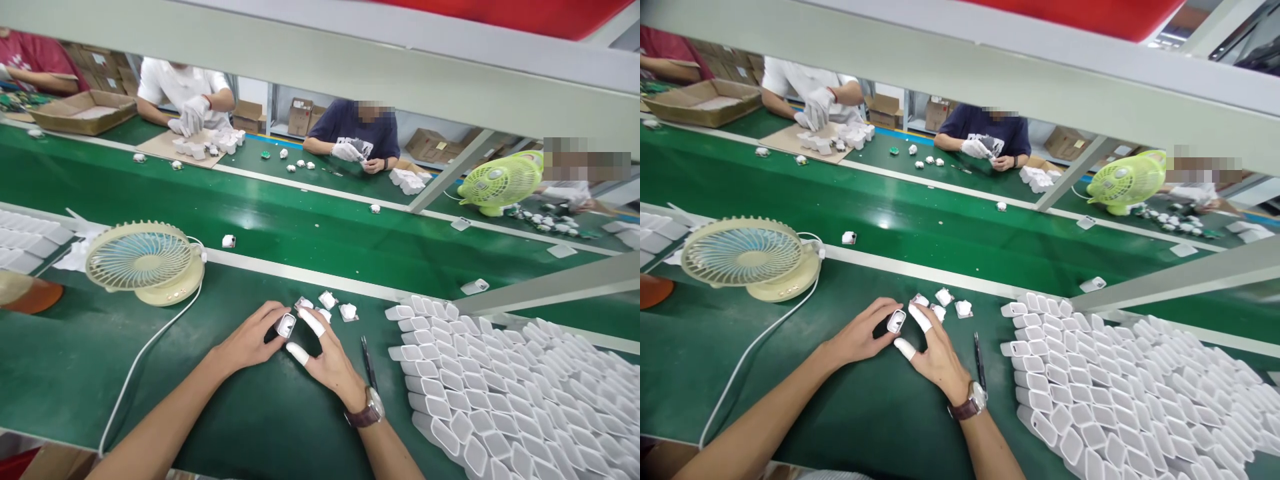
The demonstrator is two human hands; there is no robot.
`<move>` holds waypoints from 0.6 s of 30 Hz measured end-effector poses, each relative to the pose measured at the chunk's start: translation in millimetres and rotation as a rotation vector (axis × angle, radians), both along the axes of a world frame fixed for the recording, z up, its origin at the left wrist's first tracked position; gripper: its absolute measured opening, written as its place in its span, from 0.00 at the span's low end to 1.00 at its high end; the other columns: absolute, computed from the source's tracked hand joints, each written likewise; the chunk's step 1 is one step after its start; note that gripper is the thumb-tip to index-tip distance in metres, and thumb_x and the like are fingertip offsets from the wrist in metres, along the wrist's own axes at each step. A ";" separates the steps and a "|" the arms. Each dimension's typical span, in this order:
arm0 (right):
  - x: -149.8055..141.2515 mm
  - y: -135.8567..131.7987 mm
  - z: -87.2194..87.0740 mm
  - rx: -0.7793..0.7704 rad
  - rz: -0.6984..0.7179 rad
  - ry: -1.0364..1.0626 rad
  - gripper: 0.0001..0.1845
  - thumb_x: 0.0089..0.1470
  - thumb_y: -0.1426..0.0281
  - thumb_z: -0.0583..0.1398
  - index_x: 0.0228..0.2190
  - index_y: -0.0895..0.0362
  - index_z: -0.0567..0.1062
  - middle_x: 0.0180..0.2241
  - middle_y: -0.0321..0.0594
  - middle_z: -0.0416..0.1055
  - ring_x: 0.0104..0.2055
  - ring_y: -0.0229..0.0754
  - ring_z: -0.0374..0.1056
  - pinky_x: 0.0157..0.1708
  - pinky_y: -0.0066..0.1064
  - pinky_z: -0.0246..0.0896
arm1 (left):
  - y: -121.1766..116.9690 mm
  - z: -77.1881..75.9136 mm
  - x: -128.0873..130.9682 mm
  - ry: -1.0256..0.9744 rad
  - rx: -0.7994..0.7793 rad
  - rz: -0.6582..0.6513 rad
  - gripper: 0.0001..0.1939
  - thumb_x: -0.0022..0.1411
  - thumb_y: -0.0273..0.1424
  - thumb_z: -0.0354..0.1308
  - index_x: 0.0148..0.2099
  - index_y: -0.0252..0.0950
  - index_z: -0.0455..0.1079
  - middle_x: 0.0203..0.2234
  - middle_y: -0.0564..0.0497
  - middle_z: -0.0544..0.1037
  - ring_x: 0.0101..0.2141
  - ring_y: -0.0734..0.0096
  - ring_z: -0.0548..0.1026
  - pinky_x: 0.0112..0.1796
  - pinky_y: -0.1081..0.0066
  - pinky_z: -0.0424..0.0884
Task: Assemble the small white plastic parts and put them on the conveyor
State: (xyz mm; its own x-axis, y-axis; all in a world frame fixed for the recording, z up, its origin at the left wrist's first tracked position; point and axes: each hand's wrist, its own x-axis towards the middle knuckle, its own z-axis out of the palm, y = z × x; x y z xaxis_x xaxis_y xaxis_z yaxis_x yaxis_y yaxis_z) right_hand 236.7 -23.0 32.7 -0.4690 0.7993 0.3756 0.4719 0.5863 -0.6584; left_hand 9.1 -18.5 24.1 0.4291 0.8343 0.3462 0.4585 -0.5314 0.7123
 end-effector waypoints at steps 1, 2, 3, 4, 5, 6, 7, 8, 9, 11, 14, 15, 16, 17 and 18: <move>0.3 -0.2 -0.4 -0.011 0.009 -0.004 0.36 0.66 0.67 0.63 0.69 0.51 0.57 0.64 0.51 0.66 0.66 0.52 0.64 0.65 0.50 0.64 | 0.2 2.1 0.6 -0.003 -0.003 -0.030 0.26 0.68 0.26 0.58 0.67 0.39 0.63 0.56 0.40 0.74 0.56 0.56 0.74 0.57 0.57 0.75; 0.4 -0.5 -1.2 -0.016 0.015 -0.007 0.35 0.66 0.68 0.62 0.69 0.51 0.57 0.64 0.50 0.66 0.66 0.52 0.65 0.65 0.49 0.64 | 0.5 3.8 1.1 -0.003 -0.003 -0.058 0.26 0.69 0.26 0.58 0.67 0.39 0.63 0.54 0.41 0.76 0.56 0.56 0.74 0.57 0.56 0.75; 0.4 -0.8 -2.3 -0.014 0.018 -0.010 0.34 0.67 0.69 0.61 0.69 0.50 0.57 0.64 0.50 0.67 0.66 0.51 0.65 0.65 0.49 0.64 | 0.9 4.9 1.5 0.001 -0.002 -0.082 0.25 0.69 0.26 0.58 0.66 0.40 0.64 0.53 0.42 0.77 0.56 0.55 0.74 0.57 0.55 0.75; 0.4 -1.1 -3.7 -0.009 0.019 -0.010 0.33 0.68 0.70 0.59 0.69 0.50 0.57 0.63 0.50 0.68 0.65 0.51 0.66 0.64 0.48 0.65 | 1.2 5.3 1.5 0.006 -0.005 -0.098 0.23 0.69 0.26 0.58 0.65 0.40 0.66 0.52 0.43 0.78 0.56 0.55 0.74 0.56 0.55 0.75; 0.5 -1.2 -5.1 0.001 0.015 -0.007 0.32 0.68 0.71 0.58 0.69 0.50 0.57 0.61 0.50 0.70 0.64 0.51 0.67 0.63 0.48 0.67 | 1.3 4.9 1.3 0.014 -0.012 -0.101 0.21 0.70 0.26 0.58 0.63 0.40 0.67 0.51 0.43 0.79 0.55 0.55 0.74 0.55 0.55 0.76; 0.5 -1.0 -6.5 0.013 0.010 -0.003 0.31 0.68 0.71 0.58 0.69 0.50 0.58 0.60 0.50 0.71 0.64 0.50 0.69 0.62 0.47 0.68 | 1.3 3.9 0.6 0.022 -0.023 -0.089 0.19 0.70 0.28 0.59 0.62 0.40 0.68 0.50 0.43 0.79 0.54 0.55 0.75 0.55 0.55 0.76; 0.6 -0.7 -7.5 0.023 0.005 0.002 0.30 0.69 0.72 0.57 0.68 0.50 0.59 0.59 0.50 0.72 0.63 0.50 0.70 0.61 0.47 0.70 | 1.2 2.3 -0.3 0.026 -0.033 -0.066 0.18 0.70 0.30 0.61 0.60 0.40 0.68 0.50 0.44 0.79 0.53 0.56 0.76 0.53 0.55 0.77; 0.8 -0.2 -8.2 0.032 0.003 0.008 0.30 0.69 0.72 0.57 0.68 0.51 0.60 0.59 0.50 0.72 0.62 0.50 0.70 0.61 0.46 0.70 | 1.0 0.3 -1.4 0.025 -0.041 -0.039 0.17 0.69 0.31 0.62 0.59 0.40 0.68 0.50 0.44 0.79 0.52 0.56 0.77 0.52 0.56 0.78; 0.9 0.3 -8.3 0.038 0.006 0.014 0.29 0.69 0.72 0.57 0.67 0.51 0.61 0.59 0.50 0.72 0.62 0.50 0.70 0.60 0.46 0.71 | 0.8 -1.7 -2.6 0.018 -0.043 -0.015 0.17 0.69 0.33 0.63 0.58 0.40 0.68 0.50 0.44 0.79 0.51 0.57 0.77 0.52 0.57 0.78; 1.0 1.2 -7.2 0.043 0.019 0.024 0.27 0.69 0.72 0.57 0.66 0.51 0.62 0.60 0.50 0.71 0.62 0.50 0.70 0.61 0.46 0.70 | 0.7 -5.2 -4.6 -0.020 -0.021 -0.001 0.16 0.69 0.34 0.64 0.56 0.39 0.68 0.50 0.44 0.79 0.50 0.60 0.79 0.51 0.59 0.79; 1.2 1.3 -4.0 0.048 0.043 0.020 0.23 0.70 0.71 0.57 0.63 0.51 0.64 0.60 0.49 0.70 0.62 0.48 0.70 0.61 0.45 0.70 | 1.1 -7.1 -5.4 -0.072 0.056 -0.043 0.10 0.72 0.31 0.61 0.53 0.39 0.70 0.50 0.44 0.79 0.50 0.62 0.80 0.52 0.62 0.79; 1.4 1.0 -3.2 0.053 0.046 0.013 0.22 0.70 0.71 0.57 0.62 0.50 0.65 0.60 0.49 0.70 0.62 0.48 0.70 0.61 0.45 0.71 | 1.3 -7.0 -5.1 -0.071 0.078 -0.052 0.09 0.72 0.30 0.60 0.53 0.39 0.71 0.50 0.43 0.79 0.49 0.62 0.81 0.52 0.63 0.79; 1.7 0.8 -2.8 0.058 0.048 0.005 0.20 0.70 0.71 0.57 0.61 0.50 0.67 0.60 0.49 0.70 0.61 0.48 0.71 0.60 0.45 0.71 | 1.5 -6.6 -4.7 -0.061 0.092 -0.056 0.08 0.73 0.30 0.59 0.53 0.38 0.71 0.50 0.43 0.79 0.49 0.63 0.81 0.52 0.63 0.79; 2.0 0.6 -2.8 0.065 0.050 -0.005 0.19 0.70 0.72 0.57 0.59 0.50 0.68 0.60 0.49 0.70 0.61 0.48 0.71 0.60 0.45 0.72 | 1.5 -6.3 -4.4 -0.045 0.100 -0.057 0.08 0.73 0.29 0.58 0.53 0.38 0.72 0.50 0.43 0.79 0.48 0.63 0.81 0.52 0.64 0.79; 2.5 0.5 -3.0 0.073 0.050 -0.016 0.17 0.70 0.72 0.57 0.58 0.50 0.69 0.60 0.48 0.70 0.61 0.48 0.71 0.60 0.45 0.72 | 1.6 -6.0 -4.1 -0.030 0.103 -0.057 0.08 0.73 0.29 0.58 0.52 0.38 0.73 0.50 0.43 0.79 0.47 0.64 0.82 0.51 0.64 0.79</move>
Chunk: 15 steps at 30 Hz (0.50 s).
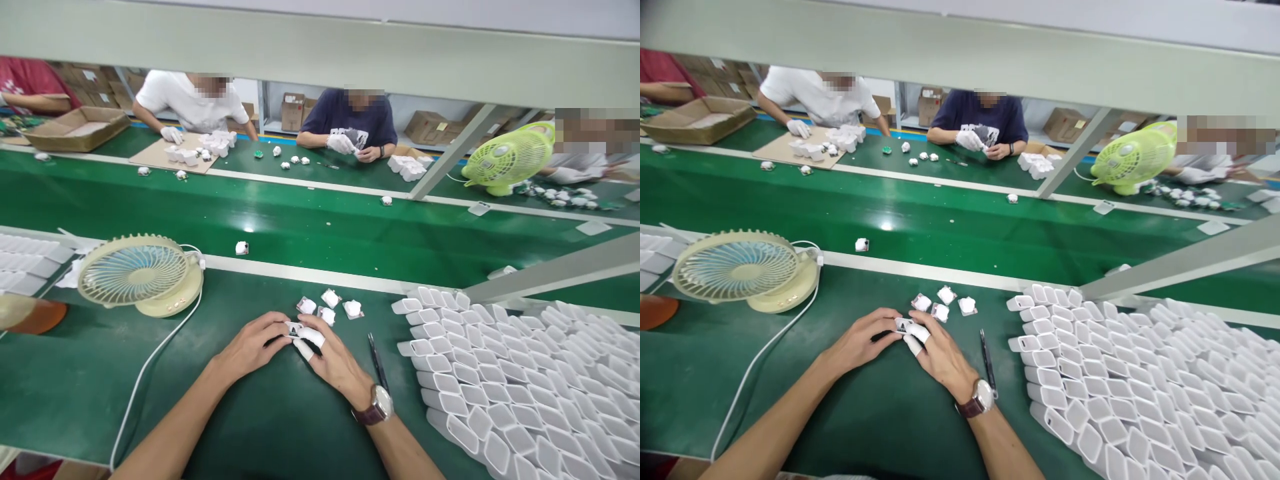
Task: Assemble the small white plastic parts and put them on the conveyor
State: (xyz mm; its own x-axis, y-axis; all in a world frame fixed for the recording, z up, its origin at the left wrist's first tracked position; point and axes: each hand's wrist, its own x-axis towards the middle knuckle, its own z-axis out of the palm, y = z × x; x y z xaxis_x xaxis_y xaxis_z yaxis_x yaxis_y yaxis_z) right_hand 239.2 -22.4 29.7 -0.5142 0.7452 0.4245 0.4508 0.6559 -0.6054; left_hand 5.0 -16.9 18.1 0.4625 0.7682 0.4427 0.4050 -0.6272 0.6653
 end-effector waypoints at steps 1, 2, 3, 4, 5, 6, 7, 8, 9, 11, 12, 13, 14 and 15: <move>0.5 0.0 -0.5 0.010 0.000 -0.010 0.16 0.70 0.72 0.57 0.57 0.50 0.70 0.59 0.48 0.70 0.60 0.48 0.72 0.60 0.46 0.72 | 0.0 0.1 0.1 0.013 0.002 0.001 0.08 0.73 0.29 0.58 0.52 0.38 0.73 0.50 0.43 0.79 0.47 0.64 0.82 0.51 0.65 0.80; 0.9 0.1 -1.1 0.020 0.001 -0.018 0.16 0.70 0.72 0.57 0.56 0.50 0.71 0.59 0.48 0.71 0.60 0.49 0.72 0.60 0.46 0.72 | 0.0 0.1 0.0 0.021 0.006 0.002 0.07 0.73 0.29 0.58 0.52 0.38 0.73 0.50 0.43 0.79 0.47 0.64 0.82 0.50 0.65 0.80; 1.3 0.4 -1.6 0.029 0.001 -0.025 0.16 0.70 0.73 0.57 0.57 0.50 0.71 0.58 0.48 0.72 0.59 0.49 0.73 0.59 0.46 0.73 | 0.1 0.0 -0.2 0.025 0.011 0.003 0.07 0.73 0.29 0.58 0.51 0.38 0.74 0.49 0.43 0.79 0.46 0.64 0.82 0.49 0.66 0.80; 1.6 0.7 -2.1 0.038 0.001 -0.029 0.17 0.69 0.73 0.57 0.57 0.50 0.71 0.57 0.48 0.73 0.59 0.49 0.73 0.59 0.46 0.73 | 0.2 -0.3 -0.6 0.028 0.017 0.005 0.06 0.73 0.29 0.58 0.50 0.37 0.74 0.49 0.43 0.80 0.46 0.64 0.82 0.49 0.66 0.80; 1.8 1.1 -2.3 0.046 0.002 -0.031 0.18 0.69 0.73 0.57 0.58 0.50 0.71 0.56 0.48 0.73 0.58 0.50 0.74 0.58 0.46 0.74 | 0.5 -0.6 -1.1 0.029 0.024 0.006 0.06 0.73 0.29 0.59 0.50 0.37 0.74 0.49 0.43 0.80 0.46 0.64 0.82 0.49 0.67 0.80; 1.9 1.5 -2.4 0.053 0.005 -0.030 0.18 0.69 0.73 0.57 0.58 0.50 0.71 0.55 0.48 0.74 0.57 0.50 0.74 0.58 0.46 0.74 | 0.8 -0.9 -1.5 0.028 0.030 0.005 0.06 0.73 0.29 0.59 0.49 0.37 0.75 0.49 0.43 0.80 0.46 0.64 0.82 0.49 0.67 0.80; 1.9 1.9 -2.4 0.060 0.008 -0.028 0.19 0.69 0.73 0.57 0.59 0.50 0.70 0.55 0.48 0.75 0.56 0.50 0.75 0.57 0.46 0.74 | 1.1 -1.2 -1.9 0.023 0.035 0.002 0.05 0.73 0.29 0.59 0.49 0.37 0.75 0.49 0.43 0.80 0.46 0.64 0.83 0.49 0.67 0.80; 1.9 2.2 -2.3 0.066 0.011 -0.026 0.19 0.69 0.73 0.57 0.59 0.50 0.70 0.54 0.48 0.75 0.56 0.50 0.75 0.57 0.46 0.75 | 1.5 -1.4 -2.1 0.016 0.040 -0.001 0.05 0.73 0.29 0.59 0.48 0.37 0.76 0.49 0.44 0.80 0.46 0.64 0.83 0.49 0.67 0.80; 1.9 2.5 -2.2 0.070 0.014 -0.023 0.19 0.69 0.73 0.58 0.59 0.50 0.70 0.54 0.48 0.76 0.55 0.51 0.76 0.56 0.46 0.75 | 1.8 -1.5 -2.2 0.009 0.043 -0.004 0.05 0.73 0.28 0.59 0.48 0.37 0.76 0.49 0.44 0.80 0.46 0.64 0.83 0.49 0.67 0.81; 1.7 2.7 -2.5 0.068 0.012 -0.017 0.20 0.68 0.73 0.58 0.59 0.50 0.70 0.54 0.48 0.76 0.55 0.50 0.76 0.56 0.45 0.76 | 2.4 -1.5 -2.0 -0.006 0.045 -0.006 0.05 0.72 0.28 0.60 0.47 0.37 0.77 0.49 0.44 0.81 0.45 0.64 0.83 0.49 0.67 0.81; 1.7 2.6 -3.0 0.063 0.011 -0.014 0.20 0.68 0.73 0.58 0.60 0.50 0.70 0.54 0.48 0.76 0.54 0.50 0.76 0.55 0.45 0.76 | 2.7 -1.4 -1.7 -0.010 0.043 -0.003 0.05 0.72 0.28 0.60 0.47 0.37 0.77 0.48 0.45 0.81 0.45 0.64 0.83 0.49 0.67 0.81; 1.6 2.6 -3.8 0.057 0.010 -0.012 0.21 0.68 0.73 0.58 0.60 0.50 0.70 0.54 0.47 0.76 0.54 0.50 0.77 0.55 0.44 0.76 | 3.0 -1.3 -1.3 -0.011 0.039 0.001 0.05 0.72 0.29 0.60 0.47 0.37 0.77 0.48 0.45 0.81 0.45 0.64 0.83 0.49 0.66 0.81; 1.5 2.5 -4.9 0.053 0.009 -0.012 0.21 0.68 0.74 0.58 0.59 0.50 0.71 0.54 0.47 0.76 0.54 0.49 0.77 0.55 0.44 0.76 | 3.3 -1.2 -0.8 -0.012 0.034 0.005 0.05 0.72 0.29 0.60 0.47 0.38 0.77 0.47 0.45 0.82 0.45 0.63 0.83 0.48 0.66 0.82; 1.3 2.5 -6.3 0.051 0.006 -0.014 0.21 0.68 0.74 0.58 0.59 0.50 0.71 0.55 0.47 0.76 0.54 0.49 0.77 0.55 0.44 0.77 | 3.5 -1.1 -0.2 -0.015 0.029 0.009 0.05 0.72 0.29 0.60 0.46 0.37 0.77 0.47 0.44 0.82 0.45 0.63 0.83 0.48 0.66 0.82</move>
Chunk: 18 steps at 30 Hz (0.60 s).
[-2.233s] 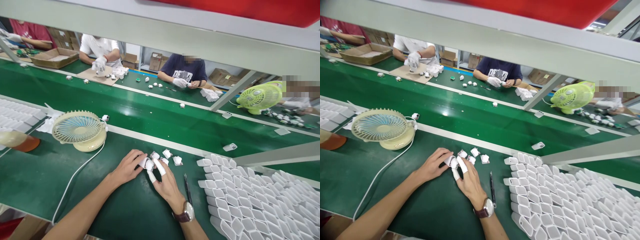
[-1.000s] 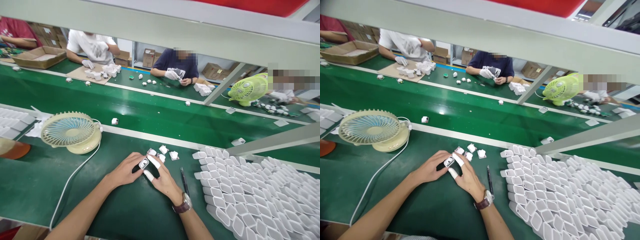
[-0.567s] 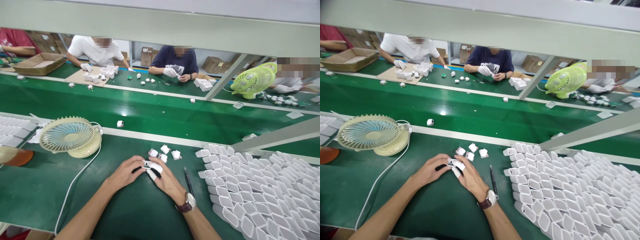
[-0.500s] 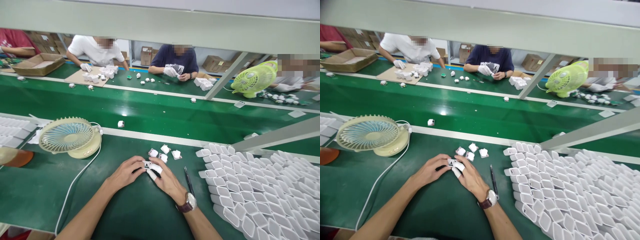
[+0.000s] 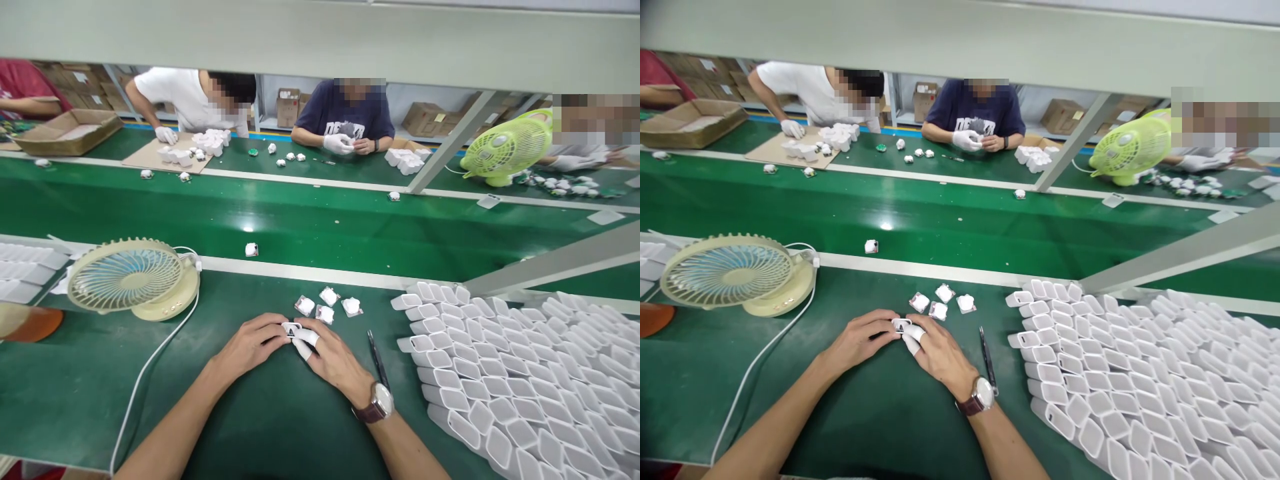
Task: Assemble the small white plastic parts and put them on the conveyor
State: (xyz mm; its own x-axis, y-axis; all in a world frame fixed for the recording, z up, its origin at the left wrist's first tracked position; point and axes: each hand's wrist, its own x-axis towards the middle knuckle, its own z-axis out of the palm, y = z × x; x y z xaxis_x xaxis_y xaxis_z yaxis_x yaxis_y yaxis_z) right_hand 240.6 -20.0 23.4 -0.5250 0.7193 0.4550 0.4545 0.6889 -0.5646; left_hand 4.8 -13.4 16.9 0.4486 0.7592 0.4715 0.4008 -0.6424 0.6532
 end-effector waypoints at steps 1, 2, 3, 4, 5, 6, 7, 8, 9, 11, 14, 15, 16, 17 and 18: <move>-0.2 0.0 -1.5 0.000 -0.005 -0.002 0.20 0.67 0.74 0.58 0.59 0.50 0.71 0.55 0.47 0.76 0.55 0.49 0.77 0.55 0.44 0.76 | 0.2 0.1 0.6 -0.005 -0.004 0.004 0.05 0.72 0.29 0.60 0.46 0.37 0.77 0.47 0.44 0.82 0.45 0.63 0.83 0.48 0.66 0.82; -0.4 0.0 -3.0 0.004 -0.011 -0.006 0.20 0.67 0.74 0.58 0.58 0.50 0.71 0.55 0.47 0.76 0.55 0.49 0.76 0.55 0.44 0.76 | 0.3 0.3 1.3 -0.011 -0.004 0.007 0.05 0.72 0.30 0.60 0.46 0.37 0.77 0.47 0.44 0.82 0.45 0.63 0.83 0.48 0.65 0.82; -0.6 0.0 -4.3 0.009 -0.018 -0.009 0.20 0.67 0.74 0.58 0.58 0.50 0.71 0.55 0.47 0.76 0.55 0.49 0.76 0.55 0.44 0.76 | 0.3 0.6 2.1 -0.016 0.000 0.008 0.05 0.72 0.30 0.60 0.46 0.37 0.76 0.47 0.44 0.82 0.45 0.63 0.83 0.48 0.65 0.82; -0.8 -0.2 -5.4 0.016 -0.027 -0.011 0.20 0.67 0.74 0.58 0.58 0.51 0.71 0.55 0.48 0.76 0.56 0.49 0.76 0.55 0.45 0.76 | 0.1 1.0 2.9 -0.018 0.009 0.009 0.05 0.72 0.30 0.59 0.46 0.37 0.76 0.47 0.43 0.82 0.45 0.63 0.83 0.49 0.65 0.81; -0.9 -0.5 -6.2 0.022 -0.034 -0.013 0.20 0.67 0.75 0.58 0.58 0.51 0.70 0.55 0.48 0.76 0.56 0.50 0.76 0.55 0.46 0.76 | -0.3 1.5 3.8 -0.017 0.023 0.007 0.05 0.73 0.30 0.59 0.47 0.37 0.75 0.47 0.43 0.82 0.45 0.63 0.83 0.49 0.64 0.81; -0.9 -1.0 -6.4 0.028 -0.039 -0.014 0.21 0.67 0.75 0.57 0.59 0.52 0.69 0.55 0.49 0.76 0.57 0.50 0.75 0.55 0.46 0.76 | -0.9 2.1 4.8 -0.011 0.038 0.003 0.05 0.73 0.30 0.59 0.48 0.37 0.75 0.47 0.43 0.82 0.46 0.62 0.82 0.50 0.63 0.81; -0.8 -1.8 -6.2 0.033 -0.042 -0.014 0.22 0.67 0.76 0.56 0.60 0.53 0.68 0.55 0.49 0.76 0.57 0.50 0.75 0.56 0.47 0.75 | -1.8 2.7 5.9 -0.005 0.054 0.000 0.05 0.73 0.29 0.59 0.49 0.38 0.74 0.47 0.43 0.82 0.47 0.62 0.82 0.50 0.62 0.81; -0.7 -2.8 -5.3 0.035 -0.042 -0.014 0.23 0.66 0.77 0.56 0.60 0.53 0.67 0.55 0.50 0.76 0.58 0.50 0.74 0.56 0.47 0.75 | -2.9 3.2 6.9 -0.002 0.070 -0.001 0.06 0.72 0.29 0.59 0.50 0.38 0.73 0.46 0.43 0.82 0.47 0.61 0.82 0.50 0.61 0.81; -0.7 -3.8 -4.0 0.036 -0.040 -0.012 0.24 0.66 0.78 0.55 0.61 0.53 0.66 0.55 0.50 0.75 0.58 0.50 0.74 0.56 0.48 0.75 | -4.0 3.6 7.9 -0.003 0.085 0.001 0.07 0.72 0.28 0.60 0.51 0.38 0.72 0.46 0.43 0.82 0.48 0.61 0.82 0.50 0.60 0.81; -1.0 -5.9 -0.3 0.033 -0.034 -0.004 0.25 0.65 0.79 0.54 0.61 0.53 0.66 0.56 0.49 0.75 0.59 0.50 0.73 0.56 0.48 0.75 | -6.0 3.7 9.4 -0.020 0.108 0.008 0.09 0.71 0.28 0.60 0.52 0.38 0.71 0.45 0.43 0.83 0.48 0.60 0.82 0.50 0.59 0.81; -1.9 -7.6 5.2 0.024 -0.028 0.020 0.24 0.65 0.78 0.54 0.60 0.52 0.66 0.54 0.48 0.76 0.58 0.49 0.74 0.55 0.47 0.75 | -7.9 2.4 9.8 -0.044 0.111 0.015 0.09 0.71 0.29 0.61 0.52 0.38 0.70 0.44 0.42 0.83 0.48 0.59 0.82 0.50 0.57 0.81; -2.1 -7.7 6.5 0.025 -0.029 0.029 0.23 0.65 0.78 0.54 0.59 0.52 0.66 0.53 0.48 0.76 0.58 0.49 0.74 0.55 0.47 0.75 | -8.3 1.8 9.6 -0.047 0.102 0.014 0.09 0.71 0.29 0.61 0.52 0.38 0.70 0.45 0.42 0.82 0.48 0.59 0.82 0.50 0.57 0.81; -2.2 -7.7 7.3 0.026 -0.031 0.038 0.22 0.66 0.77 0.55 0.58 0.52 0.67 0.53 0.48 0.76 0.57 0.49 0.74 0.55 0.47 0.75 | -8.6 1.3 9.3 -0.051 0.091 0.015 0.08 0.72 0.30 0.61 0.52 0.38 0.70 0.45 0.42 0.82 0.49 0.58 0.82 0.50 0.56 0.81; -2.2 -7.7 7.6 0.030 -0.034 0.044 0.21 0.66 0.77 0.55 0.58 0.52 0.67 0.52 0.47 0.76 0.56 0.49 0.75 0.54 0.46 0.76 | -9.0 1.0 9.1 -0.057 0.080 0.018 0.08 0.72 0.30 0.61 0.52 0.38 0.70 0.45 0.42 0.82 0.49 0.58 0.82 0.50 0.56 0.81; -2.3 -7.7 7.5 0.033 -0.037 0.050 0.20 0.65 0.76 0.55 0.57 0.52 0.68 0.52 0.48 0.76 0.56 0.49 0.75 0.54 0.46 0.76 | -9.5 0.9 9.1 -0.066 0.066 0.020 0.09 0.71 0.30 0.61 0.52 0.38 0.70 0.46 0.42 0.82 0.49 0.59 0.82 0.50 0.56 0.81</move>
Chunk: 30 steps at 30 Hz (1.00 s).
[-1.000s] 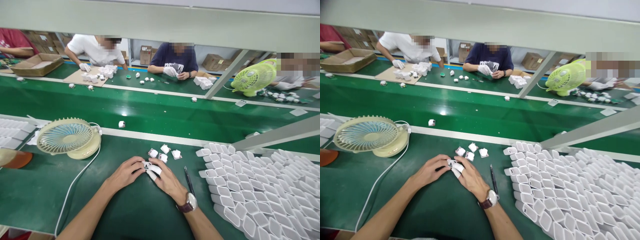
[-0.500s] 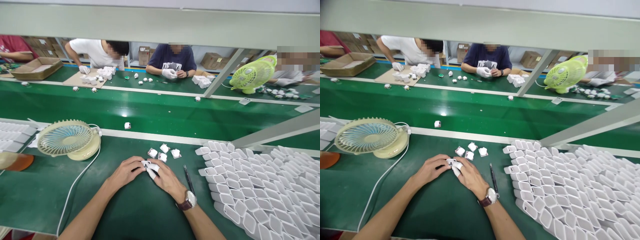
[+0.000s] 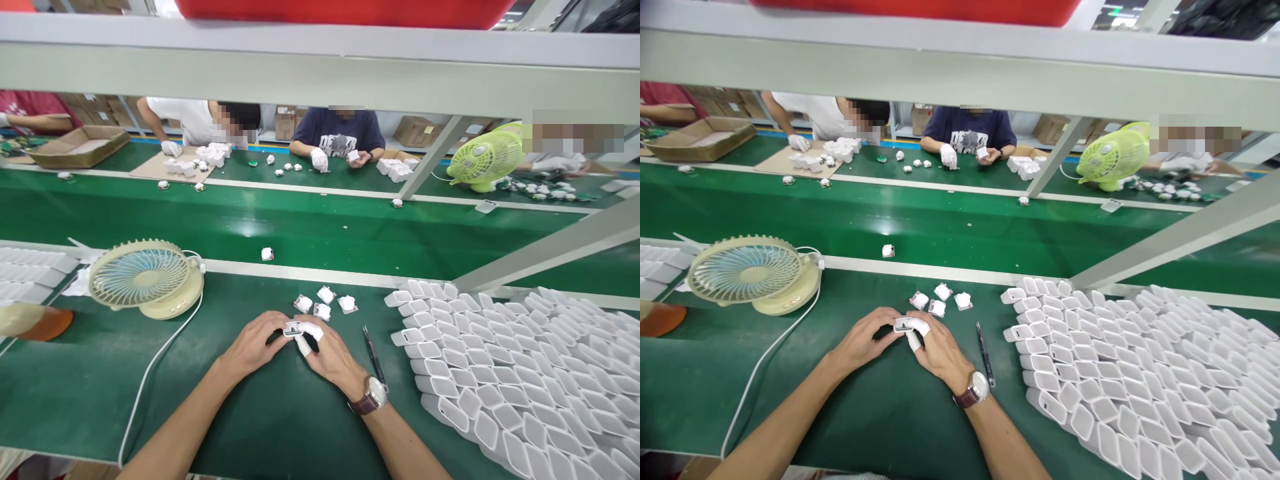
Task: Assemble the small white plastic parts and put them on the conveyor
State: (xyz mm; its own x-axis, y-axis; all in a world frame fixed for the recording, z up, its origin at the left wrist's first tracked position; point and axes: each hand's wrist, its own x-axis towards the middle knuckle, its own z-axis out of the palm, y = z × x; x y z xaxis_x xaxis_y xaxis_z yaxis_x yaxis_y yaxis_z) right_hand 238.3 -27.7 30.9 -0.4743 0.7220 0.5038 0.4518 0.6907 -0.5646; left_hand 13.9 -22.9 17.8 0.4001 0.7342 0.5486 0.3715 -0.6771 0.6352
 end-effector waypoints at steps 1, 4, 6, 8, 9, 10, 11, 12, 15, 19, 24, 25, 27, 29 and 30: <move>-0.2 -0.2 -0.5 -0.001 -0.001 0.008 0.19 0.65 0.76 0.55 0.56 0.52 0.68 0.52 0.48 0.76 0.55 0.49 0.75 0.54 0.46 0.75 | -0.6 0.1 0.2 -0.013 -0.015 0.001 0.09 0.71 0.31 0.61 0.52 0.38 0.70 0.46 0.42 0.82 0.49 0.59 0.81 0.50 0.57 0.81; -3.0 -1.3 -3.8 -0.083 -0.002 0.093 0.15 0.65 0.73 0.57 0.52 0.52 0.71 0.50 0.49 0.77 0.53 0.49 0.76 0.53 0.45 0.75 | -2.6 2.2 2.1 -0.079 -0.082 0.007 0.10 0.71 0.30 0.62 0.53 0.38 0.72 0.47 0.42 0.81 0.48 0.60 0.81 0.50 0.58 0.80; -7.4 -1.8 -6.4 -0.244 -0.024 0.247 0.10 0.66 0.68 0.59 0.48 0.53 0.73 0.46 0.47 0.78 0.49 0.48 0.77 0.51 0.43 0.76 | -3.9 4.9 3.8 -0.162 -0.188 0.013 0.11 0.70 0.32 0.64 0.53 0.39 0.74 0.50 0.41 0.79 0.48 0.60 0.80 0.48 0.59 0.80; -12.5 -1.8 -8.4 -0.491 -0.018 0.443 0.11 0.65 0.61 0.61 0.45 0.53 0.73 0.40 0.43 0.79 0.42 0.46 0.79 0.44 0.39 0.78 | -4.9 7.7 5.0 -0.300 -0.361 -0.037 0.19 0.66 0.38 0.68 0.56 0.39 0.75 0.54 0.38 0.75 0.48 0.58 0.80 0.45 0.60 0.81; -14.8 -1.6 -8.9 -0.628 0.004 0.534 0.14 0.64 0.57 0.62 0.44 0.53 0.72 0.37 0.41 0.79 0.38 0.46 0.79 0.40 0.38 0.79 | -5.4 8.8 5.4 -0.381 -0.464 -0.088 0.24 0.63 0.40 0.70 0.58 0.38 0.74 0.55 0.37 0.74 0.47 0.57 0.80 0.44 0.59 0.82; -16.5 -1.4 -9.1 -0.761 0.034 0.612 0.16 0.63 0.53 0.62 0.43 0.53 0.72 0.35 0.40 0.79 0.35 0.45 0.79 0.37 0.38 0.79 | -5.7 9.3 5.6 -0.460 -0.565 -0.148 0.28 0.61 0.41 0.72 0.60 0.39 0.73 0.55 0.37 0.74 0.46 0.56 0.80 0.43 0.59 0.82; -17.8 -1.3 -8.8 -0.880 0.063 0.674 0.19 0.62 0.51 0.63 0.42 0.53 0.72 0.34 0.39 0.78 0.33 0.45 0.79 0.34 0.38 0.79 | -6.1 9.3 5.7 -0.533 -0.655 -0.200 0.30 0.59 0.41 0.73 0.61 0.39 0.72 0.52 0.38 0.76 0.44 0.57 0.81 0.42 0.59 0.82; -18.5 -1.2 -8.1 -0.976 0.082 0.724 0.21 0.61 0.49 0.63 0.42 0.53 0.72 0.32 0.38 0.78 0.31 0.45 0.78 0.32 0.38 0.79 | -6.3 8.5 5.8 -0.591 -0.730 -0.231 0.31 0.59 0.40 0.74 0.61 0.39 0.72 0.48 0.41 0.77 0.42 0.60 0.81 0.41 0.60 0.82; -18.9 -1.4 -4.6 -1.137 0.104 0.799 0.22 0.61 0.48 0.63 0.40 0.55 0.73 0.27 0.36 0.76 0.26 0.45 0.77 0.30 0.39 0.78 | -6.4 2.4 6.2 -0.671 -0.856 -0.195 0.28 0.57 0.36 0.76 0.58 0.39 0.74 0.38 0.48 0.80 0.35 0.67 0.80 0.38 0.65 0.80; -18.7 -2.0 1.1 -1.196 0.130 0.752 0.23 0.63 0.48 0.61 0.39 0.56 0.73 0.25 0.37 0.76 0.27 0.45 0.78 0.32 0.37 0.76 | -5.6 -5.3 7.3 -0.669 -0.903 -0.064 0.28 0.52 0.37 0.78 0.53 0.37 0.77 0.32 0.50 0.80 0.31 0.71 0.77 0.34 0.70 0.76; -18.5 -0.9 3.0 -1.204 0.126 0.683 0.25 0.63 0.46 0.60 0.40 0.57 0.74 0.27 0.38 0.78 0.28 0.44 0.79 0.35 0.37 0.75 | -2.5 2.2 4.0 -0.593 -0.950 -0.005 0.27 0.52 0.37 0.78 0.52 0.36 0.77 0.33 0.49 0.81 0.33 0.71 0.77 0.36 0.72 0.75; -18.4 -0.6 2.4 -1.208 0.125 0.685 0.25 0.63 0.46 0.60 0.40 0.57 0.74 0.27 0.38 0.78 0.29 0.44 0.78 0.35 0.38 0.75 | -1.5 5.1 2.6 -0.585 -0.955 -0.022 0.29 0.52 0.36 0.78 0.54 0.37 0.76 0.35 0.49 0.81 0.34 0.70 0.78 0.38 0.72 0.75; -18.5 -0.1 0.7 -1.192 0.106 0.706 0.24 0.61 0.46 0.62 0.40 0.55 0.74 0.29 0.37 0.77 0.29 0.44 0.77 0.36 0.38 0.75 | 0.5 10.1 -0.3 -0.599 -0.956 -0.088 0.34 0.51 0.33 0.79 0.58 0.39 0.74 0.40 0.48 0.81 0.37 0.68 0.79 0.41 0.70 0.75; -19.0 -0.3 -1.4 -1.129 0.063 0.721 0.23 0.59 0.46 0.64 0.40 0.54 0.75 0.29 0.35 0.76 0.29 0.42 0.76 0.37 0.38 0.75 | 1.8 12.6 -2.6 -0.622 -0.959 -0.162 0.34 0.52 0.34 0.78 0.60 0.40 0.73 0.45 0.45 0.81 0.41 0.64 0.80 0.44 0.66 0.76; -19.4 -0.6 -2.5 -1.085 0.041 0.717 0.22 0.58 0.47 0.65 0.40 0.53 0.75 0.30 0.34 0.76 0.30 0.42 0.75 0.38 0.37 0.74 | 2.0 12.8 -3.6 -0.625 -0.964 -0.183 0.32 0.53 0.35 0.77 0.59 0.40 0.74 0.47 0.44 0.81 0.42 0.62 0.80 0.45 0.65 0.76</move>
State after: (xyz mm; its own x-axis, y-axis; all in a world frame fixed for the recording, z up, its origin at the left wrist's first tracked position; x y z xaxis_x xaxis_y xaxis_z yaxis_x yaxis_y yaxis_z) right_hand 218.9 -28.3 28.4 -0.3760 0.9098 -0.1758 -0.1917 -0.2620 -0.9458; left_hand 10.3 -20.9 30.6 0.4001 0.9140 -0.0668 -0.2418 0.1756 0.9543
